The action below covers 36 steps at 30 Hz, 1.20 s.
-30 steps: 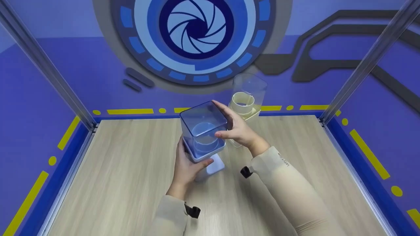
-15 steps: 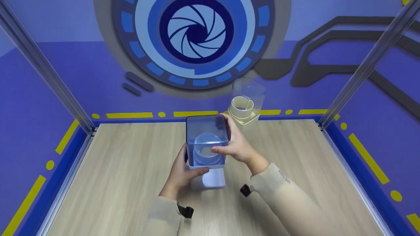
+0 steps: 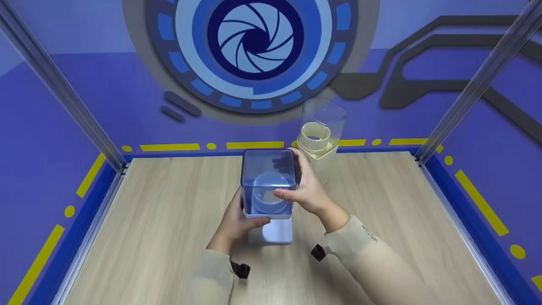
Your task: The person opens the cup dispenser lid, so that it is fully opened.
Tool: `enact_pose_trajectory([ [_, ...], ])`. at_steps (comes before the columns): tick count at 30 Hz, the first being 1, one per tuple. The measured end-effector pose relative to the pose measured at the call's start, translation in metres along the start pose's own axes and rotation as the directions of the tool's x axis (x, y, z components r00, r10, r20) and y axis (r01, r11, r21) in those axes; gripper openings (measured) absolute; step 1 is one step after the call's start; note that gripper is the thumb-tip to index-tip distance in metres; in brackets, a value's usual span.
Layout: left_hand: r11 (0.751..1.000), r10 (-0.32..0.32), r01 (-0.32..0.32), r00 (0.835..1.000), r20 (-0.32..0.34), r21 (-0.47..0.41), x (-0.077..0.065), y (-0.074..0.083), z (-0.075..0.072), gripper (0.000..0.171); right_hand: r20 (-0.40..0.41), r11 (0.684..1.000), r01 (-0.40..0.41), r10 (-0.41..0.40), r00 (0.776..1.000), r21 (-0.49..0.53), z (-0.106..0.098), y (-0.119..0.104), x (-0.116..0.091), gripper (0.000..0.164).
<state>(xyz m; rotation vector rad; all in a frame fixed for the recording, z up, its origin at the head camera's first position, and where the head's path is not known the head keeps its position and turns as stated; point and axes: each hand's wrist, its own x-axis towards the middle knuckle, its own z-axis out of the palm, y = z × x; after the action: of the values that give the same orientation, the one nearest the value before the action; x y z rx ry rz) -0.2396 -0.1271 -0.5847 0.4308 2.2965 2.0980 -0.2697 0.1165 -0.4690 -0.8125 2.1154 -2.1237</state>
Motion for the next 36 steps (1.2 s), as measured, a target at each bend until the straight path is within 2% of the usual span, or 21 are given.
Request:
enact_pose_trajectory([
  [4,1.0,-0.001,0.001,1.0,0.004,-0.015,0.0,-0.001,0.0,0.127,-0.005,0.999,0.005,-0.005,1.0,0.045,0.0,0.001,0.0,0.127],
  [11,1.0,0.005,-0.005,1.0,0.009,0.011,0.001,0.0,-0.001,0.131,-0.049,0.994,0.066,-0.062,0.997,0.081,0.002,0.007,-0.002,0.131],
  [16,1.0,-0.015,0.015,1.0,0.01,0.025,0.0,0.002,0.001,0.132,-0.066,0.99,0.101,-0.094,0.993,0.101,0.003,0.012,-0.004,0.127],
  [21,0.999,-0.03,0.031,1.0,-0.006,0.026,-0.002,0.003,0.001,0.133,-0.072,0.989,0.123,-0.118,0.99,0.084,0.004,0.014,-0.003,0.127],
  [29,0.998,-0.037,0.037,0.999,-0.015,0.057,-0.004,0.003,0.004,0.139,-0.101,0.991,0.116,-0.109,0.989,0.063,0.002,0.01,-0.004,0.127],
  [36,0.996,-0.048,0.05,0.998,-0.036,0.074,-0.003,0.001,0.002,0.144,-0.106,0.977,0.205,-0.199,0.974,0.056,-0.003,-0.003,-0.002,0.127],
])
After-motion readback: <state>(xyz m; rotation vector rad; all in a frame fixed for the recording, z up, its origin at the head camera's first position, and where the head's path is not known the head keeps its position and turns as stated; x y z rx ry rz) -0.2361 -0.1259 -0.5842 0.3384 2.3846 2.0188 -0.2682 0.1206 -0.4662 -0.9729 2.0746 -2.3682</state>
